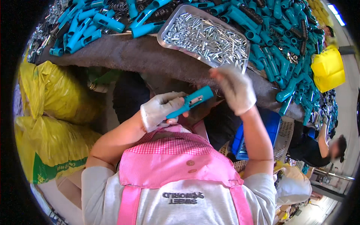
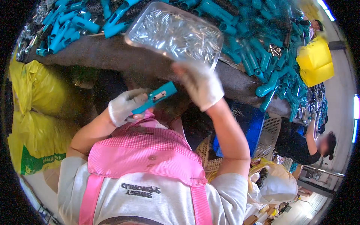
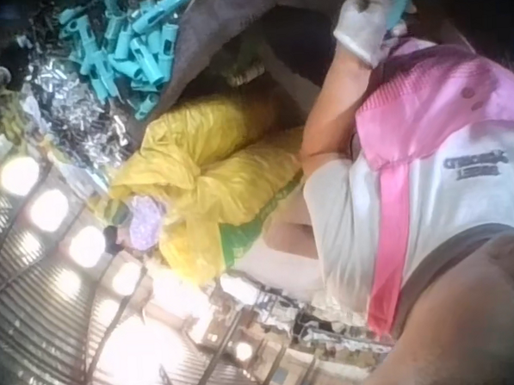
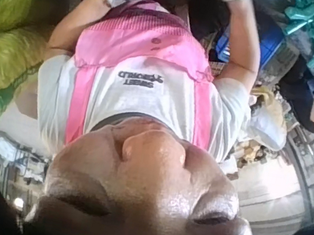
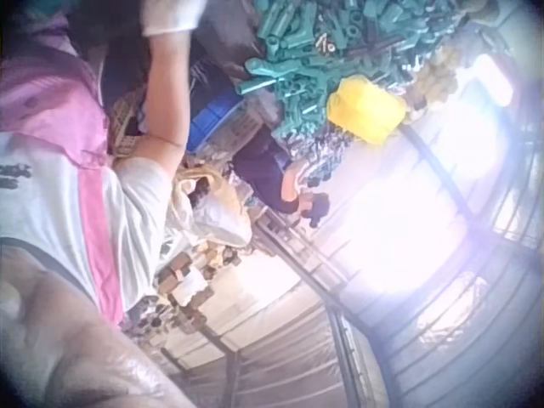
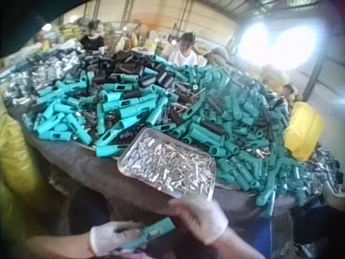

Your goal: Assemble teal plastic handles by inserting metal rods and securing them with metal pins on an industrial workbench.

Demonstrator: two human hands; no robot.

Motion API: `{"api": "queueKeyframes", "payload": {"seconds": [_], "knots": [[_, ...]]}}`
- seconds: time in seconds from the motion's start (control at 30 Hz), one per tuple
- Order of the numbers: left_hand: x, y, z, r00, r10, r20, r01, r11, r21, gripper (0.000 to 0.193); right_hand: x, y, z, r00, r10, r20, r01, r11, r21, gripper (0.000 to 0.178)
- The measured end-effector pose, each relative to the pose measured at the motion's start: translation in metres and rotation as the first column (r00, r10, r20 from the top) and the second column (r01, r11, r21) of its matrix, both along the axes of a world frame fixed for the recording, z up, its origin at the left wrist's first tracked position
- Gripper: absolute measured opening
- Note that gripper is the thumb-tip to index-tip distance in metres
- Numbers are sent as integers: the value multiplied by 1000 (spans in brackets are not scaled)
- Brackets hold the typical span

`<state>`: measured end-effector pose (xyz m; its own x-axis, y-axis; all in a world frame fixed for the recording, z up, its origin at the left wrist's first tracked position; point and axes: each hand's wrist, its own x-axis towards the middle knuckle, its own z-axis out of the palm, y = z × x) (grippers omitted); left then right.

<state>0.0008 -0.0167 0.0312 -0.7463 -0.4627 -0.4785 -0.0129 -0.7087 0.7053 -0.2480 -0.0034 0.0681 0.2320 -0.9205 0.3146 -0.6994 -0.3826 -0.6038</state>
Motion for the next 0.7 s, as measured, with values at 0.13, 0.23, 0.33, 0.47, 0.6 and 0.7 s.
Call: {"api": "queueKeyframes", "payload": {"seconds": [0.13,0.23,0.33,0.47,0.6,0.7], "knots": [[0,-4,-11,993,102,-65,-102,995,12,41,-44,-38,-5,928,-39,-370,6,996,-90,17],[-2,-6,-12,978,171,-120,-169,985,33,38,-43,-43,-4,877,-64,-476,5,992,-124,14],[-3,-7,-14,965,227,-127,-222,974,53,35,-36,-41,-1,860,-131,-492,52,984,-172,11],[-5,-8,-12,957,271,-101,-266,962,61,34,-41,-40,3,860,-96,-501,83,995,-49,9],[-6,-7,-10,958,266,-108,-260,963,68,32,-32,-40,6,836,-116,-537,49,989,-138,8],[-9,-6,-10,943,320,-96,-314,947,72,31,-6,-17,24,945,-185,-271,156,980,-125,8]]}}
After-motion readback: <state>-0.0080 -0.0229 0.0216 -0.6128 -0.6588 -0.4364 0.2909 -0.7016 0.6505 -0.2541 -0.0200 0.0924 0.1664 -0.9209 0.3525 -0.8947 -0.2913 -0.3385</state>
